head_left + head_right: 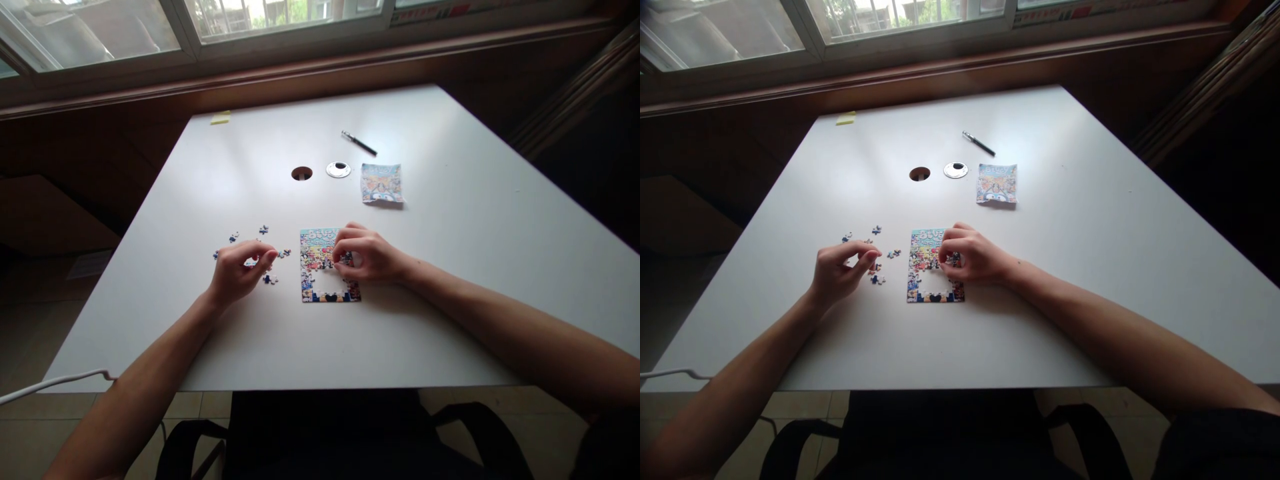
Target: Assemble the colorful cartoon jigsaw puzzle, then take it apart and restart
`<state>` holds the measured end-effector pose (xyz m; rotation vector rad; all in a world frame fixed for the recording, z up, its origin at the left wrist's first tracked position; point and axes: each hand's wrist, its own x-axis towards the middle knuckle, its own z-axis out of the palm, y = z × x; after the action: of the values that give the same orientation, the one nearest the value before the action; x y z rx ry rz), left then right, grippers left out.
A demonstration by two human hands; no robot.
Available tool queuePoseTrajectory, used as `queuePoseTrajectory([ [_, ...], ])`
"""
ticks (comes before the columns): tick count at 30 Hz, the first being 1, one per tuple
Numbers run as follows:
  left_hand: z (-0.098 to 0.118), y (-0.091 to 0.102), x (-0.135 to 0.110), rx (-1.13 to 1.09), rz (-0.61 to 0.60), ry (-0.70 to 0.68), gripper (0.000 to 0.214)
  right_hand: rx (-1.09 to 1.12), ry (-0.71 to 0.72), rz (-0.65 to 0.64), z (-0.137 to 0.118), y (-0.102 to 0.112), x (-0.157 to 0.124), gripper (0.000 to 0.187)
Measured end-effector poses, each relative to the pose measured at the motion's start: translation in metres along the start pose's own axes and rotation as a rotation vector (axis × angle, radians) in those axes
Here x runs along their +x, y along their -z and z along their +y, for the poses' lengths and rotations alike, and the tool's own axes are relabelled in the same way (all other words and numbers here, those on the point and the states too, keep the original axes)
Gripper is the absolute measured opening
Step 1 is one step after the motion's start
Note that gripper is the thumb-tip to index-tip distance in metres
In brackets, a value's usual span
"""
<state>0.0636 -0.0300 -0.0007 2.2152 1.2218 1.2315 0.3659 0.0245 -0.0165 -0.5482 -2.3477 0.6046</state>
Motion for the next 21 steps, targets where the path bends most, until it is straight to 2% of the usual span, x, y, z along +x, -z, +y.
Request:
queuePoseTrajectory([
  [9, -0.0017, 0.0, -0.0014, 0.006, -0.003, 0.0, 0.019, -0.032, -0.032, 0.001, 0.0012, -0.0012, -0.0004, 0.008],
  [21, 0.0007, -0.0009, 0.0004, 0.017, 0.013, -0.065, 0.017, -0.02, -0.062, -0.012, -0.0024, 0.0021, 0.0003, 0.005],
])
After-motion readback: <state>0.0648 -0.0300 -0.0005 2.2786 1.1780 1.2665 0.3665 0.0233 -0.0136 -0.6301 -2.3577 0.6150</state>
